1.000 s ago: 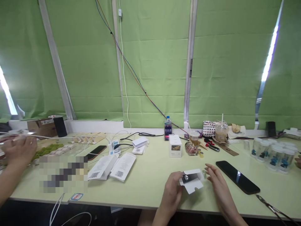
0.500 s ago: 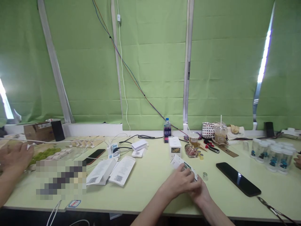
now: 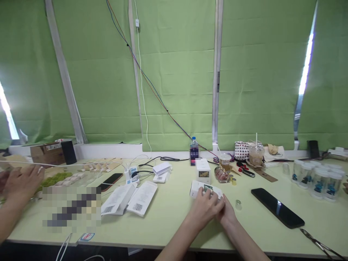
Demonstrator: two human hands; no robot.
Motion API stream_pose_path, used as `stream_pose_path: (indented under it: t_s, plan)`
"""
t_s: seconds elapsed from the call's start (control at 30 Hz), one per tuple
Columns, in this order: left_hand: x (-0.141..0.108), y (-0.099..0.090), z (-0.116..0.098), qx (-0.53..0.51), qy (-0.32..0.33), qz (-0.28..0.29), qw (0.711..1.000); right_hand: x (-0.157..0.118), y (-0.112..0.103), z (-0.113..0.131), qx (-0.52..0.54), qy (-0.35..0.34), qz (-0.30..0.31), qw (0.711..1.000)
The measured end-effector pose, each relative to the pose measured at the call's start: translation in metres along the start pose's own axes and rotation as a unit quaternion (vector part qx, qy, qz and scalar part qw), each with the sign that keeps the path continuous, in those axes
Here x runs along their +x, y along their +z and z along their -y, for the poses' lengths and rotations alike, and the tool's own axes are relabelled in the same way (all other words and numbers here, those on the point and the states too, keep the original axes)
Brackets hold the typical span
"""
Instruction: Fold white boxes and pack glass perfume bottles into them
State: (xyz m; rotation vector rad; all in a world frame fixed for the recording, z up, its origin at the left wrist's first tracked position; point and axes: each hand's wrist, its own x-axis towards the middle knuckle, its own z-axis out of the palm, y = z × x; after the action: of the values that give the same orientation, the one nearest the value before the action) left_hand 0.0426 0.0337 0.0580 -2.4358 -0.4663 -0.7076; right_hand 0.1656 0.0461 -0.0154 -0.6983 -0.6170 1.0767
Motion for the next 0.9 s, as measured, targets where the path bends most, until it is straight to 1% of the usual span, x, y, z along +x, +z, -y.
stream_pose_path:
  t_s: [0.1, 0.13, 0.2, 0.3, 0.43, 0.5, 0.57, 0.63, 0.7, 0.77, 0.83, 0.87, 0.9]
  plan:
    - [-0.014, 0.009, -0.002, -0.027, -0.096, 0.018, 0.995, 0.001, 0.001, 0.004, 0.001, 0.011, -0.023, 1.000]
    - [-0.019, 0.011, -0.002, -0.052, -0.130, 0.015, 0.990, 0.001, 0.002, 0.007, -0.001, 0.012, -0.028, 1.000]
    - [-0.026, 0.014, -0.002, -0.124, -0.207, -0.014, 0.970, -0.001, 0.005, 0.013, -0.006, 0.011, -0.031, 0.999]
    - [-0.033, 0.012, -0.001, -0.248, -0.299, -0.089, 0.917, -0.006, 0.009, 0.023, -0.025, -0.003, -0.031, 0.999]
    - [-0.038, 0.003, 0.003, -0.382, -0.359, -0.174, 0.834, -0.016, 0.016, 0.035, -0.077, -0.049, -0.036, 0.995]
    - [-0.040, 0.001, 0.003, -0.424, -0.382, -0.192, 0.798, -0.020, 0.021, 0.043, -0.115, -0.076, -0.032, 0.990]
    - [-0.043, 0.002, 0.003, -0.454, -0.395, -0.195, 0.775, -0.024, 0.025, 0.053, -0.167, -0.096, -0.015, 0.981]
    - [-0.045, 0.003, 0.000, -0.479, -0.399, -0.196, 0.757, -0.026, 0.028, 0.065, -0.234, -0.107, 0.015, 0.966]
    - [-0.047, 0.004, -0.005, -0.492, -0.397, -0.196, 0.749, -0.027, 0.029, 0.076, -0.309, -0.119, 0.040, 0.943]
    - [-0.048, 0.005, -0.009, -0.493, -0.389, -0.190, 0.754, -0.028, 0.028, 0.085, -0.397, -0.129, 0.064, 0.907]
    - [-0.048, 0.005, -0.011, -0.491, -0.377, -0.180, 0.764, -0.028, 0.026, 0.091, -0.478, -0.134, 0.091, 0.863]
    - [-0.048, 0.005, -0.012, -0.492, -0.373, -0.178, 0.766, -0.029, 0.025, 0.093, -0.506, -0.136, 0.102, 0.846]
    - [-0.048, 0.005, -0.013, -0.494, -0.372, -0.178, 0.765, -0.029, 0.024, 0.095, -0.523, -0.140, 0.109, 0.834]
